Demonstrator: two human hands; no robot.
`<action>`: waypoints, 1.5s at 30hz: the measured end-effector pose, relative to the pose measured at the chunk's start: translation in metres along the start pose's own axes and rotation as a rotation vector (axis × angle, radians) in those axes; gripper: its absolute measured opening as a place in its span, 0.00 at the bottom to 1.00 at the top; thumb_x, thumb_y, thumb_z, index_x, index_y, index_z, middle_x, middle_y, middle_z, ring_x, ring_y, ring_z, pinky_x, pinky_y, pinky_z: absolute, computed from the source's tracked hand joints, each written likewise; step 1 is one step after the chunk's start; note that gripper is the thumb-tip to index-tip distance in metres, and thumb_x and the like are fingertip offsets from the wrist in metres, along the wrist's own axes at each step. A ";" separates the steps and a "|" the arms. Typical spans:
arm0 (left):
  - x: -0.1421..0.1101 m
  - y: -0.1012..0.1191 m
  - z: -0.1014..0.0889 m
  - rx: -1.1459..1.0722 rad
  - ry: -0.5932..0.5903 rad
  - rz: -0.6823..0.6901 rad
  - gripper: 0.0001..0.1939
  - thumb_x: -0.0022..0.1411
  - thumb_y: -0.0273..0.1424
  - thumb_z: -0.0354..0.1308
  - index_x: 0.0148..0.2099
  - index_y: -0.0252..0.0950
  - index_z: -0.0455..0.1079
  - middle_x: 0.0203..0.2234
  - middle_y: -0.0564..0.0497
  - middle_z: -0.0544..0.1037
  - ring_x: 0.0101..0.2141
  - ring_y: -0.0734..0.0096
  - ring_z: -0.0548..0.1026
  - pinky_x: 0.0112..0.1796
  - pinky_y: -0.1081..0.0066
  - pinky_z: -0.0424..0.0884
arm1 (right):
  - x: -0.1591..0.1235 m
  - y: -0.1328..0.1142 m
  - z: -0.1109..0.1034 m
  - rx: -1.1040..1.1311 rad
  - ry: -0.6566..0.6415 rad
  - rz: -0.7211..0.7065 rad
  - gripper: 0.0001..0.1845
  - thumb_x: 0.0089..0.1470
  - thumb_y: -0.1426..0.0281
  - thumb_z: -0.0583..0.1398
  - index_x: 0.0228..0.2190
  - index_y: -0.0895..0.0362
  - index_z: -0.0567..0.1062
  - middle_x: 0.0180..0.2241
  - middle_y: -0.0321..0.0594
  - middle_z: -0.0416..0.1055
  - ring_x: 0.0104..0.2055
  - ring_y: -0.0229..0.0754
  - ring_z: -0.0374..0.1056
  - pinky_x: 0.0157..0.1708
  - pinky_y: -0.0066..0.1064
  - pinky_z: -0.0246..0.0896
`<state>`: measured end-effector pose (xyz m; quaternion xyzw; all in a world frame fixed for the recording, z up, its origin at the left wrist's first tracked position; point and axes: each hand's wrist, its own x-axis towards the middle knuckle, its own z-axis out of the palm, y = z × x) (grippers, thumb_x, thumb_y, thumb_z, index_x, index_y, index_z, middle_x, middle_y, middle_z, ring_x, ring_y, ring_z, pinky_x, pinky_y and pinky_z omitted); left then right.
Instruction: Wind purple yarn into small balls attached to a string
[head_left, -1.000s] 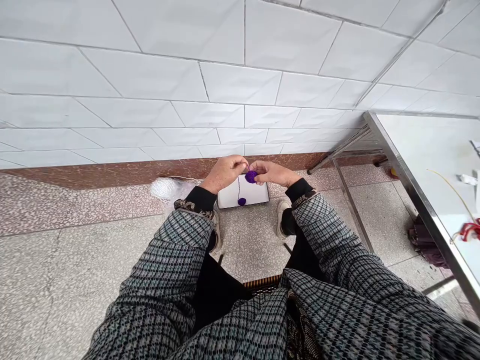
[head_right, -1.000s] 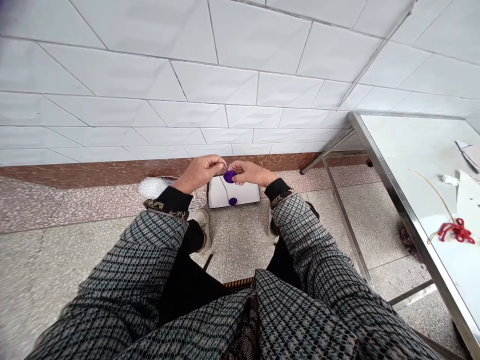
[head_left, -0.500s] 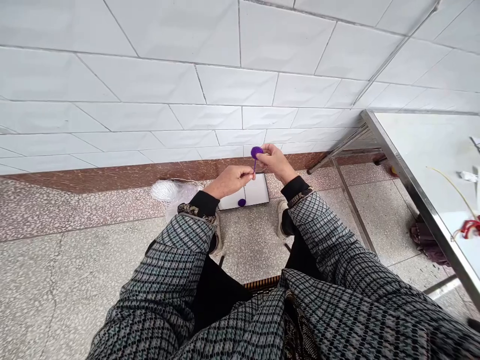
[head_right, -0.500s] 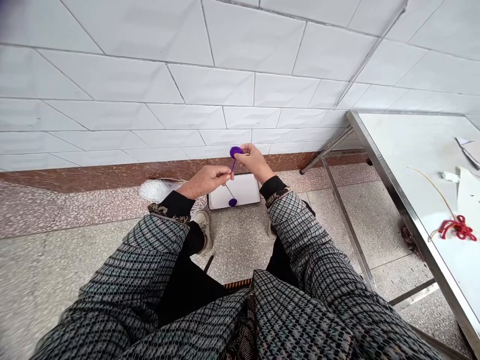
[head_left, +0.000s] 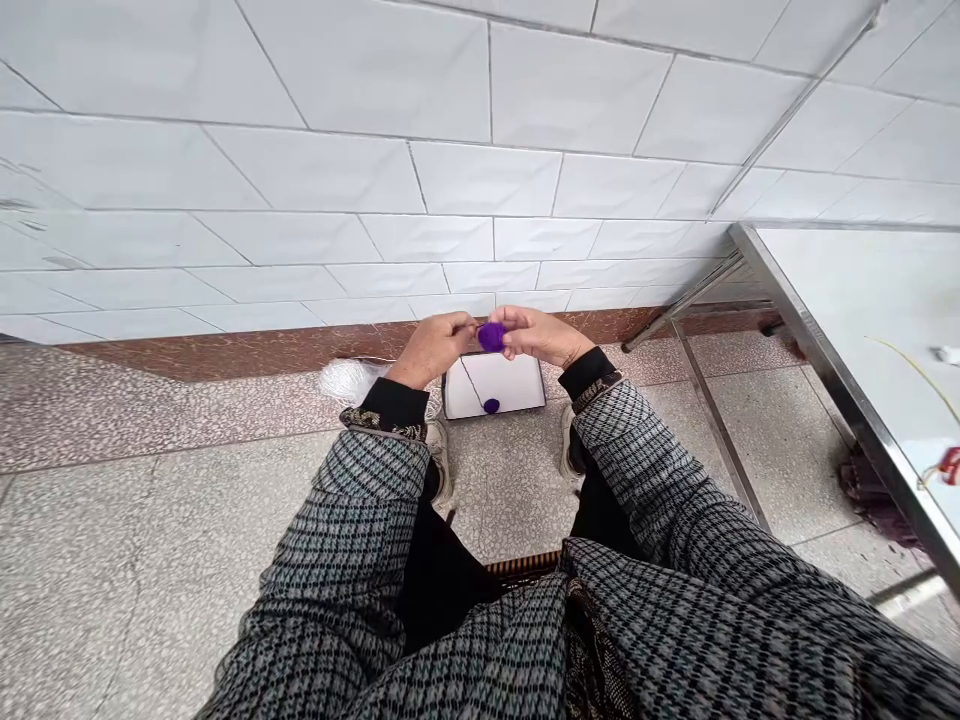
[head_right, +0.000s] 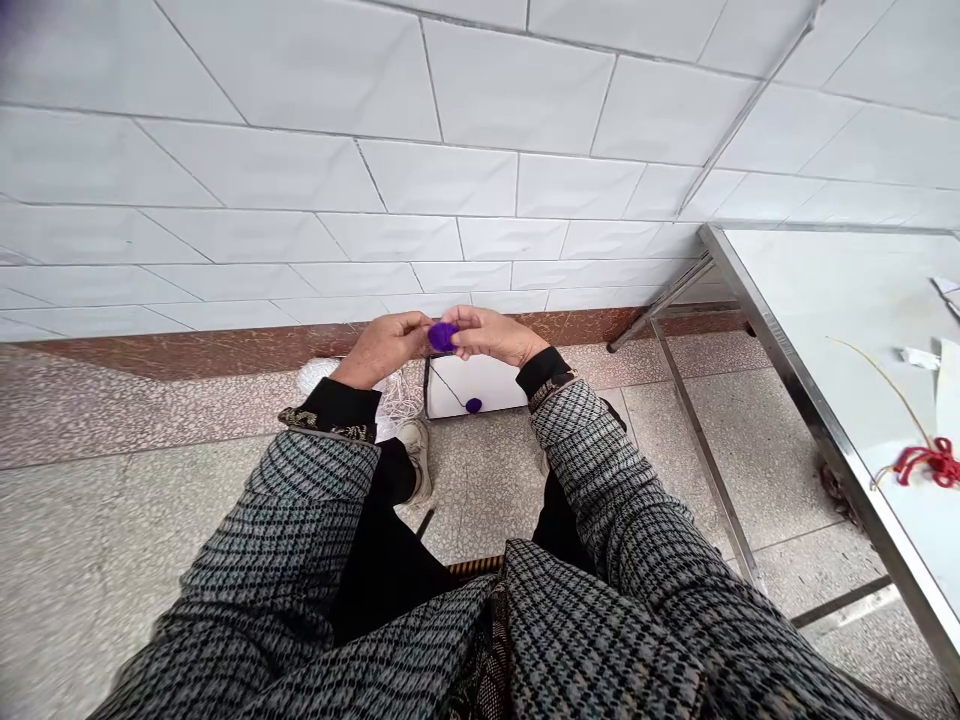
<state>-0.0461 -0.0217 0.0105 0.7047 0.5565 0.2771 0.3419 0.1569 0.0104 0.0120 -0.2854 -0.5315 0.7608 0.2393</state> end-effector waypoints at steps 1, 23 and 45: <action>0.000 0.000 0.003 -0.014 -0.028 -0.008 0.12 0.60 0.35 0.50 0.31 0.35 0.70 0.23 0.53 0.72 0.27 0.70 0.69 0.31 0.71 0.64 | 0.000 -0.002 -0.002 0.065 0.043 -0.043 0.17 0.45 0.72 0.67 0.37 0.56 0.68 0.32 0.33 0.70 0.27 0.30 0.65 0.29 0.24 0.65; -0.010 0.016 -0.002 0.003 0.106 0.154 0.10 0.60 0.32 0.49 0.31 0.35 0.69 0.25 0.51 0.75 0.29 0.68 0.70 0.35 0.69 0.66 | -0.002 -0.001 0.001 -0.177 -0.012 0.093 0.14 0.45 0.80 0.63 0.37 0.59 0.73 0.29 0.33 0.73 0.27 0.32 0.66 0.28 0.24 0.65; -0.004 0.014 0.018 0.024 0.024 0.277 0.11 0.62 0.32 0.49 0.33 0.35 0.71 0.30 0.48 0.77 0.32 0.67 0.72 0.39 0.68 0.68 | -0.015 0.004 -0.011 -0.424 0.016 0.157 0.14 0.43 0.80 0.64 0.35 0.58 0.72 0.29 0.32 0.72 0.27 0.33 0.64 0.29 0.27 0.62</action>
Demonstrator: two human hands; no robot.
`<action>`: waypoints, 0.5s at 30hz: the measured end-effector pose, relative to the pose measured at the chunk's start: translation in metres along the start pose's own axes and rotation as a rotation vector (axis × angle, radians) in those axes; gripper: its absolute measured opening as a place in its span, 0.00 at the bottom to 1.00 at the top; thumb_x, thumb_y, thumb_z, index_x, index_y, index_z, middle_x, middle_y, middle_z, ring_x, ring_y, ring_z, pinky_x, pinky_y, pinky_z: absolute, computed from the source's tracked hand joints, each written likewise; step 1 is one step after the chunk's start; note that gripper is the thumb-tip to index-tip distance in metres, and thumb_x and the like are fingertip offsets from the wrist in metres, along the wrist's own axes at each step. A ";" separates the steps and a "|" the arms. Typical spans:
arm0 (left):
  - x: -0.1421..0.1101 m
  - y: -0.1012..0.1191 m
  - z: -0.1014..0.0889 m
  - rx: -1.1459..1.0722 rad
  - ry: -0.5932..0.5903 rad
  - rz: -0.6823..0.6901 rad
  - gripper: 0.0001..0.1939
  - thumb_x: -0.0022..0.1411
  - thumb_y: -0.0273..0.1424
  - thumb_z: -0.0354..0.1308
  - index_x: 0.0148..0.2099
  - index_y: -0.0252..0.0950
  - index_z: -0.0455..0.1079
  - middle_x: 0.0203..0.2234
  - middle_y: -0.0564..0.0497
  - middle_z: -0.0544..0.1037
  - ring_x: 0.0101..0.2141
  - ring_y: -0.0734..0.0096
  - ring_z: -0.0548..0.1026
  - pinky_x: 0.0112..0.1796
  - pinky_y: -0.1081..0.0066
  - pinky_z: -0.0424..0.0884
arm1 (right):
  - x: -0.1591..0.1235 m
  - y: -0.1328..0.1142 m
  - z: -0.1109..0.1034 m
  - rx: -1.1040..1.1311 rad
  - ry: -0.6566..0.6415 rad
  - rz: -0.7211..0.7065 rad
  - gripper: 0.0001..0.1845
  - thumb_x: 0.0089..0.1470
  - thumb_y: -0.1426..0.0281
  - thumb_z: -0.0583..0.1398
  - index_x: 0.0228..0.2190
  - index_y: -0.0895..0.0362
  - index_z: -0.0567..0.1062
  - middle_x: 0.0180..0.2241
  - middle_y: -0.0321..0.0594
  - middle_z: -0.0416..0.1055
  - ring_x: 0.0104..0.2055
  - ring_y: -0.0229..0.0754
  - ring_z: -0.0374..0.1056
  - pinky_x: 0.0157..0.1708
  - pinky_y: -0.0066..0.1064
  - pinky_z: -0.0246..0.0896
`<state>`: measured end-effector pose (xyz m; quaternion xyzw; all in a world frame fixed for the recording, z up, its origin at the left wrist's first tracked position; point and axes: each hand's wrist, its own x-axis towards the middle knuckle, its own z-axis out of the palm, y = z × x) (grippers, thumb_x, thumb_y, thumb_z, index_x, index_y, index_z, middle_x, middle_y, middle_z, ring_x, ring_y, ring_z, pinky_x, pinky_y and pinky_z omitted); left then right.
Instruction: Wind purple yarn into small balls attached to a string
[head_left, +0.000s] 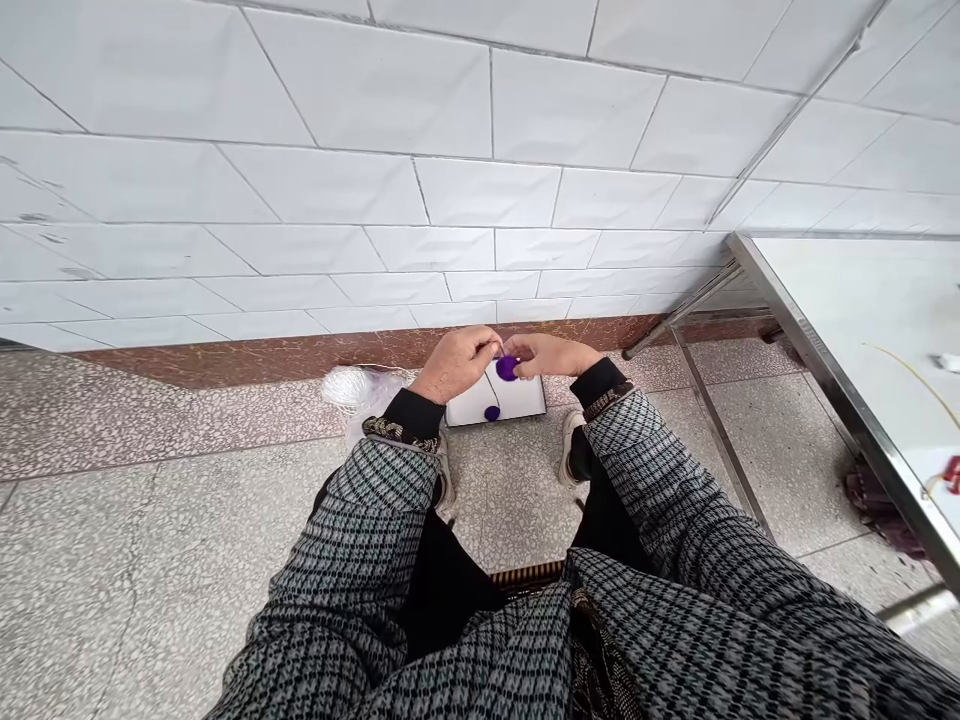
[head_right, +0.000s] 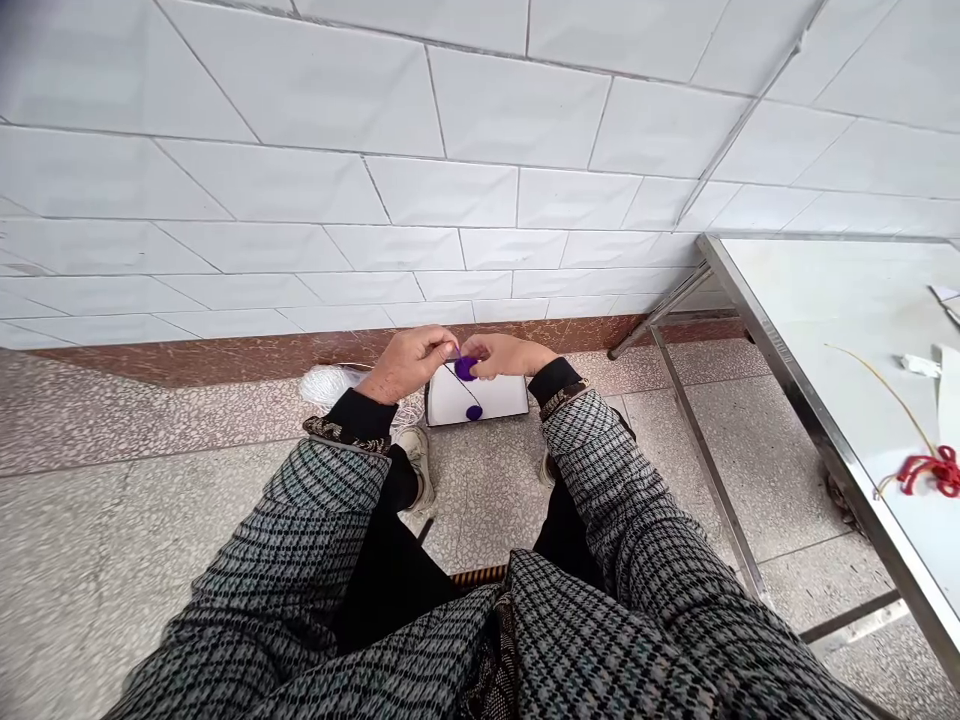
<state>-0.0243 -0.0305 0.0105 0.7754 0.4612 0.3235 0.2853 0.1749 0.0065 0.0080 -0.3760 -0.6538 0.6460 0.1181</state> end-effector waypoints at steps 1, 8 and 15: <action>0.000 -0.001 0.000 0.005 0.003 -0.020 0.11 0.62 0.32 0.49 0.32 0.35 0.71 0.29 0.49 0.77 0.31 0.68 0.71 0.38 0.68 0.67 | -0.003 -0.001 -0.001 0.074 -0.062 -0.023 0.15 0.43 0.79 0.64 0.35 0.58 0.72 0.29 0.32 0.72 0.27 0.32 0.65 0.29 0.26 0.63; 0.001 -0.006 0.009 0.056 -0.031 -0.061 0.13 0.64 0.34 0.48 0.30 0.36 0.69 0.25 0.51 0.73 0.29 0.68 0.69 0.34 0.70 0.64 | -0.006 -0.011 -0.005 0.638 0.248 -0.118 0.15 0.47 0.71 0.67 0.37 0.57 0.70 0.30 0.32 0.71 0.27 0.30 0.66 0.32 0.24 0.69; -0.001 -0.004 0.023 0.017 -0.229 0.029 0.11 0.63 0.32 0.48 0.33 0.36 0.70 0.26 0.51 0.75 0.29 0.69 0.71 0.35 0.70 0.63 | 0.009 -0.007 -0.001 0.846 0.498 -0.125 0.15 0.50 0.68 0.67 0.32 0.56 0.66 0.25 0.30 0.68 0.26 0.30 0.65 0.28 0.22 0.67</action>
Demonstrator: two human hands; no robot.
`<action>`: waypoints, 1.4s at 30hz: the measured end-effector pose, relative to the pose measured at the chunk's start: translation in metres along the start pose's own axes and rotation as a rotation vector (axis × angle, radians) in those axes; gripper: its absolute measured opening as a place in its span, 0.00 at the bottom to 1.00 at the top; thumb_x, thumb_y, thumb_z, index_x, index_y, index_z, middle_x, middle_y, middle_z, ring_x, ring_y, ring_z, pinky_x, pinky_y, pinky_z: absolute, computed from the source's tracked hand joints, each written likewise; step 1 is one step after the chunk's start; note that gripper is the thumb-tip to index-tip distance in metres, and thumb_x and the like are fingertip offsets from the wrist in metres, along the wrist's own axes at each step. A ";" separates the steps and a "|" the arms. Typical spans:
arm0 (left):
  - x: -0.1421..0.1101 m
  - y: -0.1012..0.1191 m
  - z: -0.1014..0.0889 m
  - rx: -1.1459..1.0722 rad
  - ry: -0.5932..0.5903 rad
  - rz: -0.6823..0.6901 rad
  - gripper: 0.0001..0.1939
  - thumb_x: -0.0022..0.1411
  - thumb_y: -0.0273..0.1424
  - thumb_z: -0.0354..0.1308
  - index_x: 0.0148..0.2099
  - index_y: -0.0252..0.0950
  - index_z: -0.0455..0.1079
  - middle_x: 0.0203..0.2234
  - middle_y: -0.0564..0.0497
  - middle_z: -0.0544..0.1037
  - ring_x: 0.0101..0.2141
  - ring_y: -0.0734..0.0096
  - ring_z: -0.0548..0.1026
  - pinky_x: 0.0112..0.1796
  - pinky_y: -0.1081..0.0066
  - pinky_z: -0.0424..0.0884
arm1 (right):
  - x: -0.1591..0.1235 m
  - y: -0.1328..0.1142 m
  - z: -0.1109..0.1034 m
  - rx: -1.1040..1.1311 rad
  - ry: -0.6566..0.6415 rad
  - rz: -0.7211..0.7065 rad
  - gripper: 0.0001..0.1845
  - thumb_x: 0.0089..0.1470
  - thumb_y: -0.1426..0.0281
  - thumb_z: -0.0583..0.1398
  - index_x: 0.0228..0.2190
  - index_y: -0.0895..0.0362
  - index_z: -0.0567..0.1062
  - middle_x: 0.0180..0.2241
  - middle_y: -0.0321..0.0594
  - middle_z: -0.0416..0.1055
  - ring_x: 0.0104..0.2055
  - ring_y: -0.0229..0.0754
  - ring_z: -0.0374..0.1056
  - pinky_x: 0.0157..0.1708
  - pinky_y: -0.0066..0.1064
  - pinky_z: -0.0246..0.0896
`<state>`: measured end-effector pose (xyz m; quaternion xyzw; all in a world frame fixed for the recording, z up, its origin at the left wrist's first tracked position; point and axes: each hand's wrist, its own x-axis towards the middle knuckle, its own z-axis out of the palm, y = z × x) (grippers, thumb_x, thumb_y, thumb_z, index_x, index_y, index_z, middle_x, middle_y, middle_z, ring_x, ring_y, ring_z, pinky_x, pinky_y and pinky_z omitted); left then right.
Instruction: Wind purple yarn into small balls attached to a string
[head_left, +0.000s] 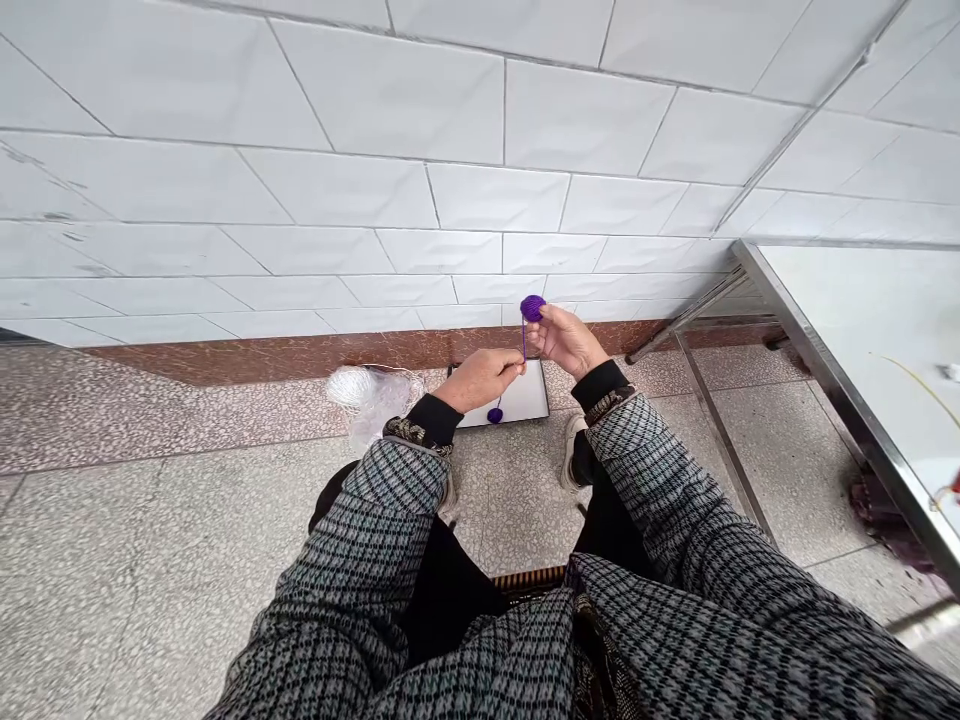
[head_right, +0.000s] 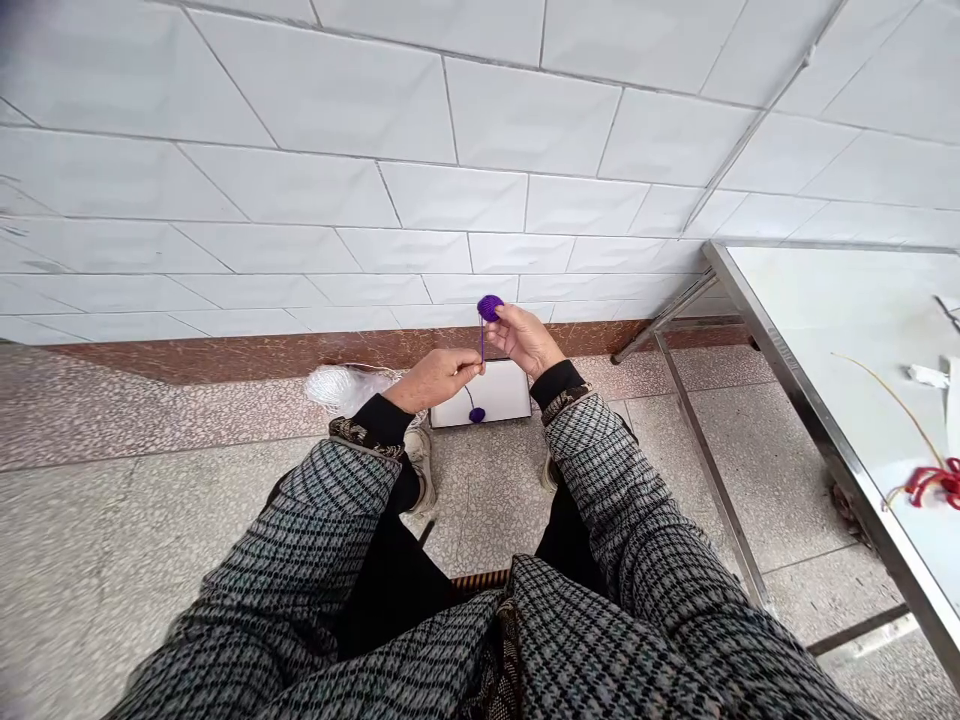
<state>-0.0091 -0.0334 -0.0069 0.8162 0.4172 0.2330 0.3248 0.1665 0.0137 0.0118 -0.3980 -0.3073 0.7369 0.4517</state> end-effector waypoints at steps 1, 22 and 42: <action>0.000 0.000 0.001 0.001 -0.015 0.010 0.11 0.64 0.32 0.48 0.33 0.36 0.70 0.26 0.51 0.75 0.29 0.69 0.71 0.34 0.70 0.63 | 0.002 0.002 0.000 -0.038 0.036 -0.008 0.14 0.50 0.69 0.67 0.32 0.56 0.65 0.25 0.30 0.68 0.25 0.30 0.65 0.28 0.22 0.66; -0.004 -0.007 -0.008 -0.020 0.114 -0.047 0.12 0.64 0.33 0.49 0.31 0.36 0.70 0.27 0.51 0.76 0.31 0.68 0.72 0.36 0.69 0.66 | -0.002 0.001 -0.002 -0.042 -0.184 -0.057 0.21 0.44 0.67 0.69 0.38 0.55 0.68 0.29 0.31 0.69 0.26 0.31 0.65 0.30 0.24 0.66; -0.005 -0.009 -0.020 0.012 0.271 -0.166 0.11 0.62 0.32 0.49 0.32 0.35 0.71 0.27 0.50 0.76 0.31 0.67 0.72 0.36 0.69 0.66 | -0.009 0.007 -0.003 -0.641 -0.491 0.096 0.14 0.43 0.78 0.63 0.35 0.58 0.70 0.30 0.33 0.70 0.27 0.32 0.63 0.28 0.26 0.61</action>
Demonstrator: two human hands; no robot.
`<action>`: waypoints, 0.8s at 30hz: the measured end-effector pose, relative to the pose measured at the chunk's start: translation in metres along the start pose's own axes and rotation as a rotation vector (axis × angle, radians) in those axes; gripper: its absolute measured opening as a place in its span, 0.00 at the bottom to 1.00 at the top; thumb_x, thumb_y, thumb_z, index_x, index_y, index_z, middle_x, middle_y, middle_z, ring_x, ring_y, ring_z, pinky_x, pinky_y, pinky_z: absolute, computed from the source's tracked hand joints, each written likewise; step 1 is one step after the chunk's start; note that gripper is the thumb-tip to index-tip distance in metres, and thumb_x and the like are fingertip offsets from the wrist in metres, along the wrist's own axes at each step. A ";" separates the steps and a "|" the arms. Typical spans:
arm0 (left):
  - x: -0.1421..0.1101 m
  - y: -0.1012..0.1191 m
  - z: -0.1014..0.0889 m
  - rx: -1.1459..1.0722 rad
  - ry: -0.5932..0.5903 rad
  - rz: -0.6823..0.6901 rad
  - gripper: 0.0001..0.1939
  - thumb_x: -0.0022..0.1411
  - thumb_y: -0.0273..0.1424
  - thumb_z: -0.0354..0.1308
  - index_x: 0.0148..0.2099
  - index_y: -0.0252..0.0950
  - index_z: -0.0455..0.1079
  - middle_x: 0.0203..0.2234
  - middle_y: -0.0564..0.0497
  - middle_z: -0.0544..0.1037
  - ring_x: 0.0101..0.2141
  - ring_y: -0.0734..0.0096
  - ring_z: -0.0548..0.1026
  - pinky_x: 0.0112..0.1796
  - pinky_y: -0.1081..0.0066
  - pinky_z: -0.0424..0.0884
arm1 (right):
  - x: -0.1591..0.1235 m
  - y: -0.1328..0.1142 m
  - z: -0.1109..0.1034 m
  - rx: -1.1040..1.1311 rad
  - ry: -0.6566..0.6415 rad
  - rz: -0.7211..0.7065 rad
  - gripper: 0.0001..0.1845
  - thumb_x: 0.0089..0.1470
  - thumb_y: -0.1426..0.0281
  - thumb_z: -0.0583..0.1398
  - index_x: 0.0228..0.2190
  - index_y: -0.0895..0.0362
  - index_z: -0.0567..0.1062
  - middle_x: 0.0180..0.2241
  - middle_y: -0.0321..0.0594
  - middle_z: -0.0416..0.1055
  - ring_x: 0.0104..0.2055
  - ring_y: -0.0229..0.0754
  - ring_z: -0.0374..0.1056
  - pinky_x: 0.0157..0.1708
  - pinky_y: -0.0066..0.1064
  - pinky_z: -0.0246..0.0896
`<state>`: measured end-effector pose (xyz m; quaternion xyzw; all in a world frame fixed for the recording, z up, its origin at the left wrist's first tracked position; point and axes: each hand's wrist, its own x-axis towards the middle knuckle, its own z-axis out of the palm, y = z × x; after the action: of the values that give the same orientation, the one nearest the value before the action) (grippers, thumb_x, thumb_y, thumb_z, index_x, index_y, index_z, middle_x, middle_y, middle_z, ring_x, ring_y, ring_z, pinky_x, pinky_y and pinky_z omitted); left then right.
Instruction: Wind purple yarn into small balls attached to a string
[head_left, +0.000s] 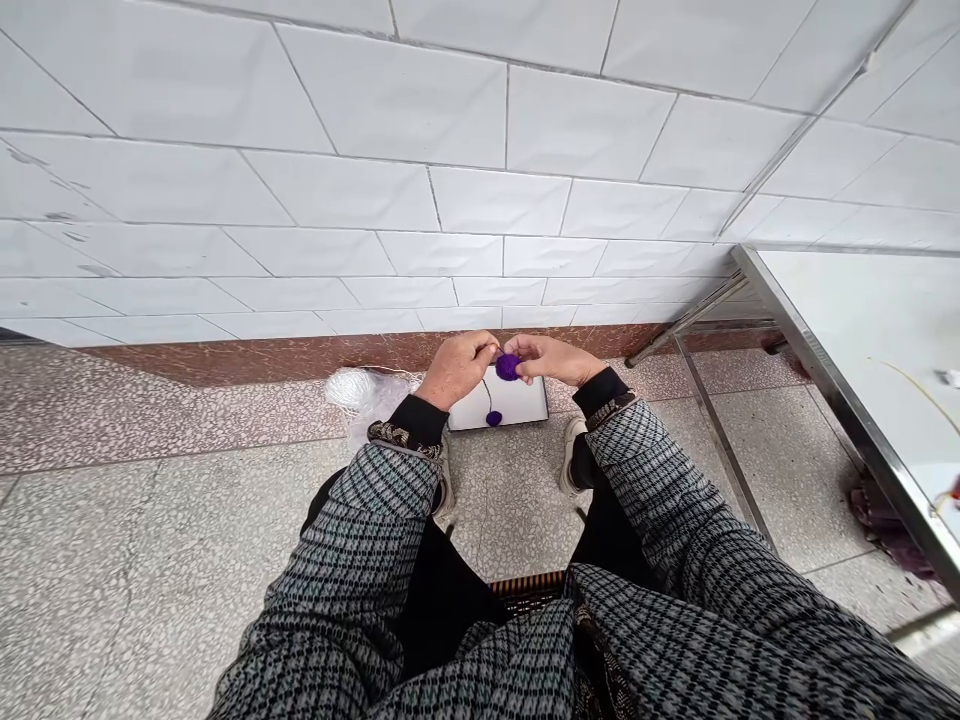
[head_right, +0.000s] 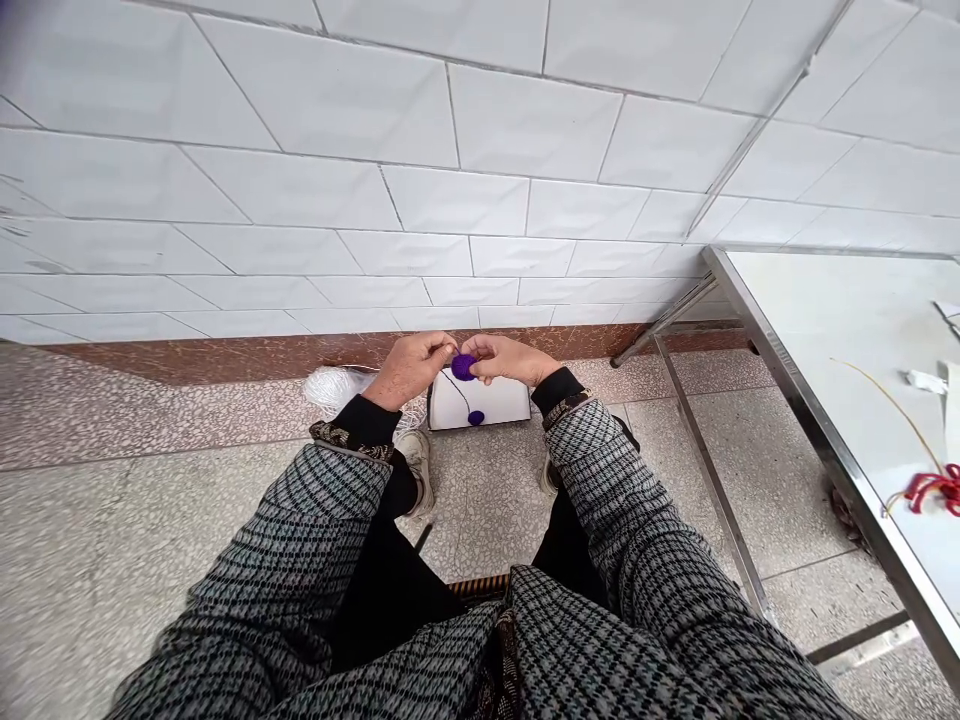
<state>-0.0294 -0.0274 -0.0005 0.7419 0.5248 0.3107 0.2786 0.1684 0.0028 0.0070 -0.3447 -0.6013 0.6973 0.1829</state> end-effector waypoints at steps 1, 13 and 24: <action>0.001 -0.001 0.002 -0.018 -0.005 -0.044 0.11 0.62 0.32 0.50 0.32 0.35 0.71 0.25 0.51 0.75 0.29 0.68 0.71 0.35 0.70 0.66 | 0.000 -0.002 0.000 0.103 0.020 -0.033 0.14 0.43 0.77 0.63 0.36 0.58 0.70 0.30 0.32 0.70 0.26 0.31 0.63 0.28 0.26 0.62; -0.005 0.013 0.019 0.009 -0.125 0.206 0.10 0.65 0.29 0.49 0.34 0.36 0.71 0.30 0.49 0.77 0.34 0.66 0.74 0.38 0.69 0.68 | 0.018 0.006 -0.003 0.083 0.608 0.008 0.14 0.46 0.76 0.62 0.36 0.57 0.66 0.26 0.28 0.69 0.21 0.30 0.59 0.22 0.25 0.56; 0.006 -0.006 0.003 0.105 0.002 0.053 0.10 0.64 0.29 0.49 0.35 0.36 0.71 0.33 0.47 0.79 0.36 0.63 0.74 0.39 0.66 0.67 | 0.001 -0.003 0.003 0.174 0.098 0.007 0.14 0.42 0.78 0.63 0.35 0.59 0.71 0.26 0.32 0.70 0.24 0.31 0.63 0.25 0.24 0.60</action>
<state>-0.0294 -0.0201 -0.0064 0.7689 0.5209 0.2908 0.2301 0.1650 0.0017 0.0094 -0.3633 -0.5278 0.7296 0.2389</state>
